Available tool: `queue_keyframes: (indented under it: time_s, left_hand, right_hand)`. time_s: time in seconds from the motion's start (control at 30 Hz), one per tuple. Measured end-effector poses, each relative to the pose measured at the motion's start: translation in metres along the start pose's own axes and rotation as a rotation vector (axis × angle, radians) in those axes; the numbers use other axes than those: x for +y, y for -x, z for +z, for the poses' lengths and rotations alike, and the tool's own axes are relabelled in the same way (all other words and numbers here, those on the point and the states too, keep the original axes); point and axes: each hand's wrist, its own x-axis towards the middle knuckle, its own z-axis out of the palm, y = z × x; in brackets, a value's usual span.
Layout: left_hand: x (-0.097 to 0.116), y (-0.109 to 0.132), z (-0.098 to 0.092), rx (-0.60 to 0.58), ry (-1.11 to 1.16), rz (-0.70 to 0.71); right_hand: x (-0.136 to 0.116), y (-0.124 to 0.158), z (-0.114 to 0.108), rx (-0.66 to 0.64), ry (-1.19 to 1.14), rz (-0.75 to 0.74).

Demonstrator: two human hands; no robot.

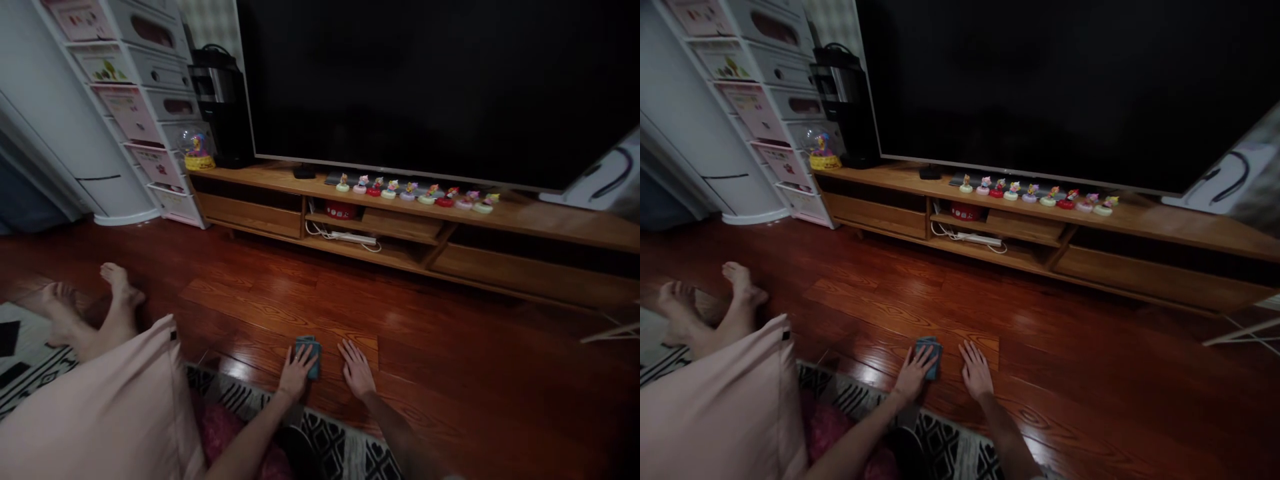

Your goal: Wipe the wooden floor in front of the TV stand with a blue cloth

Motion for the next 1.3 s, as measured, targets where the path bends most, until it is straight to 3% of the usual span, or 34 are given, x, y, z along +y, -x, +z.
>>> queue_keyframes:
  time_s: [0.2, 0.27, 0.33, 0.47, 0.6, 0.67, 0.73, 0.83, 0.9, 1.03, 1.13, 1.2, 1.3]
  left_hand:
    - [-0.089, 0.023, -0.038, 0.07, -0.005, -0.608]
    - [-0.103, 0.032, -0.041, 0.094, -0.007, -0.712]
    - [-0.102, 0.034, -0.039, 0.094, -0.025, -0.734]
    - [-0.056, 0.023, -0.022, 0.039, -0.072, -0.551]
    - [0.006, 0.01, 0.005, -0.032, -0.029, -0.118]
    - [0.027, 0.006, 0.016, -0.063, -0.002, 0.057]
    - [0.034, 0.003, 0.021, -0.078, 0.005, 0.165]
    - [0.019, -0.001, 0.014, -0.067, 0.004, 0.182]
    - [-0.005, -0.002, 0.002, -0.035, -0.006, 0.077]
    - [-0.06, 0.008, -0.025, 0.027, -0.039, -0.323]
    - [-0.09, 0.021, -0.034, 0.073, -0.031, -0.585]
    - [-0.098, 0.026, -0.033, 0.102, -0.041, -0.671]
    - [-0.089, 0.025, -0.024, 0.11, -0.076, -0.681]
  right_hand:
    - [-0.001, -0.001, -0.001, -0.004, -0.003, 0.003]
    - [-0.001, -0.001, -0.001, -0.008, -0.006, 0.009]
    - [-0.001, -0.001, -0.001, -0.007, -0.008, 0.012]
    - [-0.001, -0.001, -0.001, 0.001, -0.009, 0.007]
    - [0.0, 0.0, 0.0, 0.008, 0.003, -0.001]
    - [0.001, 0.001, 0.001, 0.009, 0.006, -0.012]
    - [0.003, 0.001, 0.003, 0.009, 0.007, -0.017]
    - [0.004, 0.001, 0.004, 0.007, 0.006, -0.019]
    - [0.003, 0.001, 0.004, 0.009, 0.003, -0.017]
    - [0.003, 0.0, 0.004, 0.012, -0.006, -0.011]
    - [0.005, 0.0, 0.006, 0.015, -0.009, -0.008]
    - [0.006, -0.001, 0.008, 0.019, -0.01, -0.007]
    - [0.008, -0.002, 0.01, 0.023, -0.012, -0.014]
